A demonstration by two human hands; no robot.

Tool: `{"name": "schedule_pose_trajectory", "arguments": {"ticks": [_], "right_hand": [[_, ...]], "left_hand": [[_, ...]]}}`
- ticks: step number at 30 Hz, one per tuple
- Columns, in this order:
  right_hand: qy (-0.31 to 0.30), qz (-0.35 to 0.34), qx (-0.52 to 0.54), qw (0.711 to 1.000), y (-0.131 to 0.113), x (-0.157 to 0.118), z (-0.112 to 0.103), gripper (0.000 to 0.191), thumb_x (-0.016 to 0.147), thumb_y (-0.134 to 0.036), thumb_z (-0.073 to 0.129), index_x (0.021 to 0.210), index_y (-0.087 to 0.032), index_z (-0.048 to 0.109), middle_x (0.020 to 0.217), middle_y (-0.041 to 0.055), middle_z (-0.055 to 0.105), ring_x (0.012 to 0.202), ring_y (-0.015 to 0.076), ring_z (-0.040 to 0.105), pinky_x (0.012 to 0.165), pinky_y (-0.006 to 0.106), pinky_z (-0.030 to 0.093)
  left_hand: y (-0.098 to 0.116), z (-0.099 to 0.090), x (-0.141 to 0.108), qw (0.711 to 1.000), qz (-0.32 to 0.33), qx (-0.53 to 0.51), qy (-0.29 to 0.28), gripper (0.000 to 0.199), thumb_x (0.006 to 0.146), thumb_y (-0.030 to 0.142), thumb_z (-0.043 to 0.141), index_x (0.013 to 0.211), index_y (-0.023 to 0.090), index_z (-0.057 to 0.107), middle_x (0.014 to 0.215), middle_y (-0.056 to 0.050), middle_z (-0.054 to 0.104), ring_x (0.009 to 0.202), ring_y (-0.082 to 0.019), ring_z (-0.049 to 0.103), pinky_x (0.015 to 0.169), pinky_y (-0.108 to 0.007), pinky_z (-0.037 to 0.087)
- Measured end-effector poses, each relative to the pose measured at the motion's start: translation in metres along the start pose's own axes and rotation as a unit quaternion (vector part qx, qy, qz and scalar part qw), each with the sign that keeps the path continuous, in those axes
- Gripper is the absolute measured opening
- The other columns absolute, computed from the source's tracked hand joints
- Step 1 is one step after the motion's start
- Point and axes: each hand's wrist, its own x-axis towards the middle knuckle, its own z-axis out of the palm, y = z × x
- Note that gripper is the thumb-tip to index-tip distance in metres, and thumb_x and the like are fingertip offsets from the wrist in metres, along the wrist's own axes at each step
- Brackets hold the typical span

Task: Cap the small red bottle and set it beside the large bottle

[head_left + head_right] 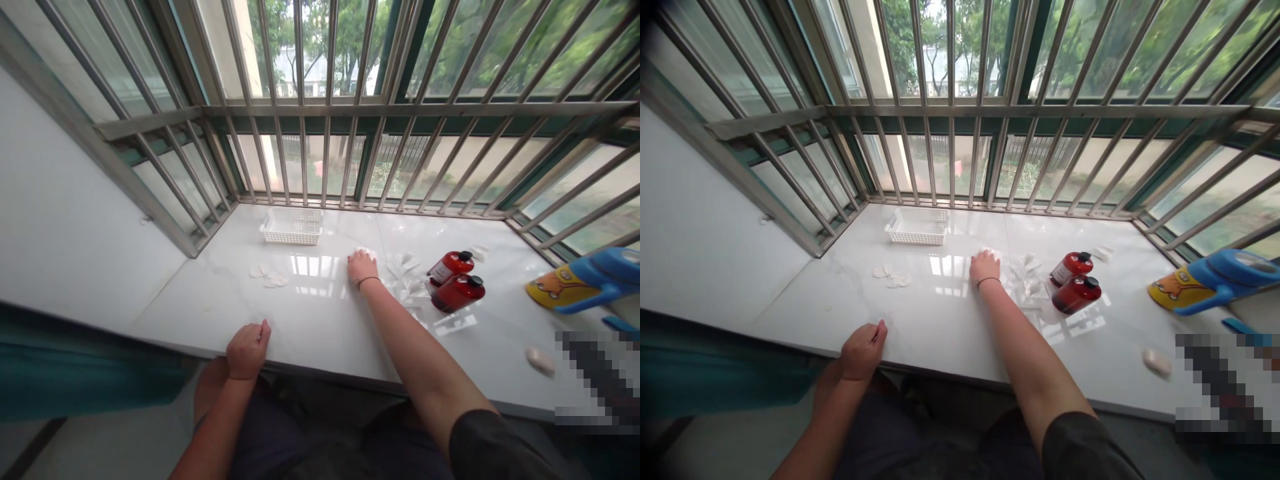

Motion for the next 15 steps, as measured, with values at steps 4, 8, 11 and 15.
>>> {"name": "schedule_pose_trajectory", "arguments": {"ticks": [4,8,11,15], "right_hand": [[-0.037,-0.173,0.026,0.984,-0.061,-0.042,0.035,0.051,0.115,-0.034,0.041,0.162,-0.018,0.051,0.173,0.0189,0.042,0.161,0.0317,0.037,0.134,0.058,0.023],[-0.085,-0.378,0.057,0.920,-0.110,-0.113,0.069,0.050,0.114,-0.039,0.045,0.161,-0.026,0.054,0.173,0.0052,0.046,0.162,0.0202,0.038,0.137,0.042,0.016],[-0.103,-0.429,0.068,0.895,-0.115,-0.129,0.074,0.049,0.114,-0.042,0.046,0.160,-0.030,0.055,0.170,0.0020,0.051,0.159,0.0169,0.042,0.137,0.040,0.016],[-0.101,-0.348,0.056,0.930,-0.084,-0.078,0.054,0.048,0.114,-0.037,0.044,0.160,-0.033,0.054,0.171,0.0011,0.049,0.159,0.0174,0.042,0.137,0.045,0.014]], "left_hand": [[-0.001,0.000,0.000,1.000,-0.003,-0.001,-0.010,0.048,0.109,0.027,0.058,0.063,0.025,0.048,0.060,0.000,0.055,0.061,-0.019,0.053,0.064,-0.037,0.035],[-0.001,-0.001,0.001,1.000,-0.002,-0.005,-0.024,0.046,0.110,0.028,0.058,0.064,0.025,0.050,0.060,0.000,0.057,0.061,-0.019,0.054,0.064,-0.037,0.036],[-0.001,-0.001,0.002,0.999,-0.005,-0.011,-0.029,0.046,0.109,0.028,0.058,0.064,0.024,0.051,0.060,0.000,0.057,0.061,-0.019,0.055,0.064,-0.036,0.037],[0.000,-0.002,0.001,0.999,-0.019,-0.017,-0.028,0.047,0.109,0.029,0.058,0.062,0.024,0.050,0.060,-0.001,0.057,0.060,-0.019,0.055,0.063,-0.036,0.035]]}}
